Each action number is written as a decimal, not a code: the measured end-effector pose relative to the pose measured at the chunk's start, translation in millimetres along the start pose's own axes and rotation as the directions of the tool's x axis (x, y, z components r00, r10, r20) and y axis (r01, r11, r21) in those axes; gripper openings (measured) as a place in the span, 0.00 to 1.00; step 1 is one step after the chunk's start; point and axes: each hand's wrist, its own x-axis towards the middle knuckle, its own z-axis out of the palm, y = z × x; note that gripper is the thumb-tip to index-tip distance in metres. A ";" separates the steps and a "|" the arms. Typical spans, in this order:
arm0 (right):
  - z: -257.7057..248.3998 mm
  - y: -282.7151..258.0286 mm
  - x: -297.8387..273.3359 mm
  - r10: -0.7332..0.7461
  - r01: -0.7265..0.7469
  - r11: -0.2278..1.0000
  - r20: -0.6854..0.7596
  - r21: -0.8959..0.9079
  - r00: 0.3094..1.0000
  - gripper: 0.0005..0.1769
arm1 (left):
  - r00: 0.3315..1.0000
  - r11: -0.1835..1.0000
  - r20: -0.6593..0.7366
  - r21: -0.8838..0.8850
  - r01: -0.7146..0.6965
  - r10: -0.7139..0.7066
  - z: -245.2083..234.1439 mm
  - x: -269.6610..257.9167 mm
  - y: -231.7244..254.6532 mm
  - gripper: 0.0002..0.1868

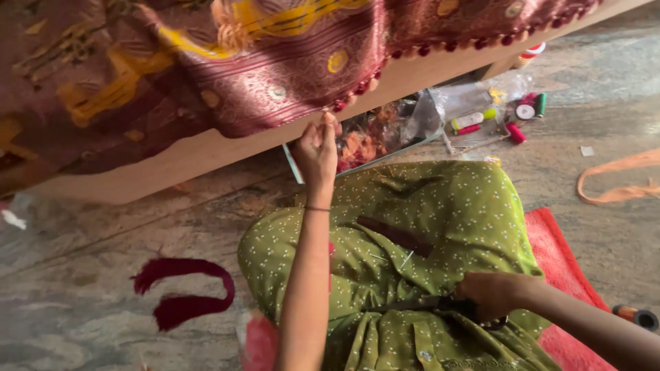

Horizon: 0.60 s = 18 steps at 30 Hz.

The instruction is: Making decorative tassels and attaching them to the edge of a fabric using a needle and thread.

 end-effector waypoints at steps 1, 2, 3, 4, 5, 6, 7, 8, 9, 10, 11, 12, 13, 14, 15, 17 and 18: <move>-0.1 12.8 7.9 -0.007 0.007 1.000 0.002 -0.008 1.000 0.14 | 1.000 1.000 -0.008 0.004 -0.006 0.006 -1.7 -7.3 14.7 0.18; -9.0 29.3 17.9 -0.049 0.049 0.987 0.006 -0.152 0.999 0.10 | 0.998 0.986 -0.048 -0.165 0.038 -0.046 -0.2 -5.4 30.3 0.14; -18.5 45.3 27.5 -0.088 0.088 0.952 0.015 -0.292 0.996 0.10 | 0.992 0.941 -0.074 -0.331 0.074 -0.104 1.4 -4.3 46.2 0.13; -60.1 20.3 27.8 -0.092 0.092 0.946 0.015 -0.312 0.996 0.10 | 0.993 0.941 -0.086 -0.333 0.054 -0.087 7.6 -4.5 66.3 0.13; -99.9 -6.2 27.7 0.089 -0.108 0.937 -0.073 -0.333 0.993 0.10 | 0.986 0.921 -0.083 -0.374 0.105 -0.146 13.8 -5.8 86.1 0.11; -135.1 -35.6 27.0 0.261 -0.301 0.894 -0.158 -0.333 0.952 0.10 | 0.974 0.897 -0.080 -0.413 0.160 -0.211 18.4 -11.3 105.5 0.10; -149.3 -29.8 34.1 0.254 -0.294 0.890 -0.156 -0.348 0.955 0.10 | 0.975 0.898 -0.094 -0.415 0.146 -0.202 17.9 -12.6 103.3 0.10; -164.6 -23.5 40.4 0.116 -0.196 0.962 -0.366 -0.189 0.923 0.12 | 0.974 0.892 -0.068 -0.420 0.167 -0.214 19.3 -12.0 100.9 0.09; -180.2 -17.1 46.9 0.009 -0.049 0.997 -0.571 -0.054 0.821 0.17 | 0.973 0.886 -0.041 -0.425 0.188 -0.226 21.1 -11.0 98.0 0.09; -193.2 -27.0 51.3 0.003 -0.049 0.997 -0.565 -0.066 0.825 0.17 | 0.974 0.885 -0.051 -0.431 0.179 -0.222 21.0 -10.5 88.3 0.09; -205.8 -36.7 56.1 -0.052 0.072 0.997 -0.624 0.008 0.780 0.19 | 0.981 0.900 -0.049 -0.408 0.150 -0.186 21.2 -9.8 78.1 0.08; -216.5 -46.7 61.1 -0.092 0.197 0.977 -0.682 0.077 0.726 0.20 | 0.987 0.915 -0.046 -0.385 0.124 -0.153 21.2 -10.3 67.6 0.08; -221.1 -48.8 71.8 -0.097 0.196 0.978 -0.676 0.071 0.731 0.20 | 0.987 0.914 -0.055 -0.389 0.119 -0.152 19.6 -10.2 71.3 0.08; -224.7 -50.6 81.7 -0.026 0.292 0.921 -0.709 0.257 0.705 0.20 | 0.986 0.908 -0.052 -0.401 0.124 -0.158 18.8 -11.1 74.8 0.08; -228.4 -52.4 91.6 0.054 0.383 0.820 -0.725 0.425 0.687 0.20 | 0.985 0.902 -0.048 -0.412 0.130 -0.164 17.8 -11.8 78.4 0.07; -239.6 -59.1 102.3 0.122 0.445 0.738 -0.749 0.508 0.652 0.21 | 0.982 0.892 -0.063 -0.431 0.133 -0.177 18.0 -12.6 81.8 0.08; -242.3 -62.3 107.5 0.203 0.517 0.623 -0.759 0.587 0.618 0.22 | 0.977 0.888 -0.068 -0.434 0.154 -0.203 18.0 -15.0 83.0 0.08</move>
